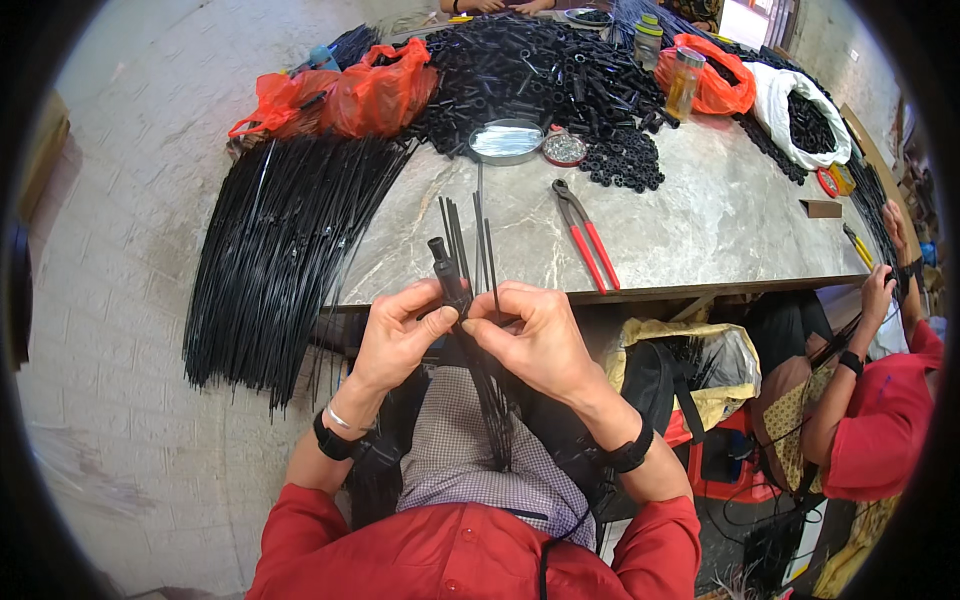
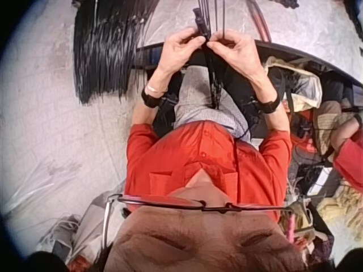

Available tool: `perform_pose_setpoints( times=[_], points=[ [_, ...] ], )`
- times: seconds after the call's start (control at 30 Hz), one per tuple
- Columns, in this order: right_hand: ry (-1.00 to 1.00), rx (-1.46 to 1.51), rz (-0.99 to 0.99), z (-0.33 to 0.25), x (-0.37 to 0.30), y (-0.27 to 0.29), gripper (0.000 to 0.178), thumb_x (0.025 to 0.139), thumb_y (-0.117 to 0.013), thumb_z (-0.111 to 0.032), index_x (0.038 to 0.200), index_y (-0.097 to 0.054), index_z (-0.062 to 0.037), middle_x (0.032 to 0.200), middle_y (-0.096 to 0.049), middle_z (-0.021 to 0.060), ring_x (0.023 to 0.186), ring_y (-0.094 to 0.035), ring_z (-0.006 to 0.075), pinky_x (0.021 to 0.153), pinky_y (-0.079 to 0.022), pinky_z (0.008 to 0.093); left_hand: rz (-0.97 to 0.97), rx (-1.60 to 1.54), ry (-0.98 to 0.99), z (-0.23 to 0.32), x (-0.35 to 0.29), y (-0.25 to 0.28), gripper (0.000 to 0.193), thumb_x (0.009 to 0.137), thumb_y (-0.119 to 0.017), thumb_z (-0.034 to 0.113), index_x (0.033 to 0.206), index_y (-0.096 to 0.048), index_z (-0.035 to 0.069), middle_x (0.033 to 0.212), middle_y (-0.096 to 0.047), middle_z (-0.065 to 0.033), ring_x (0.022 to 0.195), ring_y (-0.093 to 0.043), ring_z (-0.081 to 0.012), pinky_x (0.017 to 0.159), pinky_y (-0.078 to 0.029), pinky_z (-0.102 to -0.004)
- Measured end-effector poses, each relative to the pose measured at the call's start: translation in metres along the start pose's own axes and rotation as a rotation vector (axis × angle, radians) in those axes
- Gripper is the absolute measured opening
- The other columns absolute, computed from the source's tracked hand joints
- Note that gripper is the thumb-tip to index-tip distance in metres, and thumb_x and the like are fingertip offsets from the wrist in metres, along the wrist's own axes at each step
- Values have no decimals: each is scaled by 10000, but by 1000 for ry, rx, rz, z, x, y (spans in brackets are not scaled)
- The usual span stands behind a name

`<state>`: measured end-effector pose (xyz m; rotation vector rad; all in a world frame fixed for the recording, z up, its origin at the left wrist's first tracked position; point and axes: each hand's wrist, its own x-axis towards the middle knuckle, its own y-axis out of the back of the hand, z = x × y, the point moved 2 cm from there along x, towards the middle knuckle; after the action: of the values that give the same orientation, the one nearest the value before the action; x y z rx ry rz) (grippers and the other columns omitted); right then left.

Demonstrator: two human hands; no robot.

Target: The recorder is assembling ribs onto the central hub of an umbrella frame using manual manipulation and pliers.

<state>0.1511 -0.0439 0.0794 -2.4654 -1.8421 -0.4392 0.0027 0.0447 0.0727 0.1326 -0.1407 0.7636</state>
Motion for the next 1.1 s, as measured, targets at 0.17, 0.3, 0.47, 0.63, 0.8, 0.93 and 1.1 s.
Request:
perform_pose_setpoints(
  times=[0.17, 0.3, 0.47, 0.63, 0.8, 0.93, 1.1],
  points=[
    [23, -58, -37, -4, 1, 0, 98, 762, -672, -21, 802, -630, 58, 704, -604, 68, 636, -584, 64, 544, -475, 226, 7, 61, -29, -2, -3, -1, 275, 877, -605, 59, 1124, -589, -61, 969, -608, -48, 866, -569, -96, 724, -479, -224],
    [55, -73, -17, -5, 0, 1, 99, 760, -670, -19, 795, -626, 63, 700, -604, 69, 633, -589, 70, 540, -475, 231, 65, 42, -13, 1, -3, -7, 255, 868, -608, 41, 1103, -595, -58, 986, -587, -68, 898, -559, -101, 735, -507, -225],
    [125, -162, 5, -5, 2, -2, 100, 760, -678, -31, 771, -625, 52, 696, -604, 56, 617, -586, 68, 531, -472, 234, 126, 68, -20, 6, -6, -10, 236, 861, -615, 41, 1076, -606, -56, 929, -590, -68, 871, -561, -98, 719, -495, -224],
    [-244, 177, -112, 10, 11, -2, 119, 748, -697, -47, 753, -603, 27, 696, -592, 28, 614, -581, 69, 528, -481, 240, 149, 191, -40, 10, -10, -4, 232, 840, -624, 37, 1045, -607, -71, 842, -606, -78, 828, -575, -101, 712, -469, -231],
    [-293, 282, -122, 5, 17, 12, 341, 688, -783, -85, 850, -493, -10, 750, -561, 42, 622, -598, 121, 503, -495, 241, 91, 355, -45, 7, -3, -10, 232, 844, -619, 60, 1036, -611, -69, 900, -629, -103, 829, -581, -126, 736, -471, -260],
    [-200, 262, -144, 24, 28, 2, 524, 599, -829, -165, 945, -473, 3, 821, -507, 70, 600, -573, 143, 454, -513, 278, 86, 320, 107, 16, -8, -7, 264, 864, -562, 33, 1103, -578, -79, 936, -624, -64, 847, -569, -112, 750, -456, -233],
    [-171, 275, -106, 23, 27, 2, 538, 544, -777, -44, 943, -422, 21, 778, -467, 74, 491, -557, 155, 388, -458, 284, 62, 141, 51, 4, -5, -8, 261, 932, -518, 122, 1108, -547, -69, 951, -601, -63, 798, -580, -95, 679, -481, -205]
  ],
)
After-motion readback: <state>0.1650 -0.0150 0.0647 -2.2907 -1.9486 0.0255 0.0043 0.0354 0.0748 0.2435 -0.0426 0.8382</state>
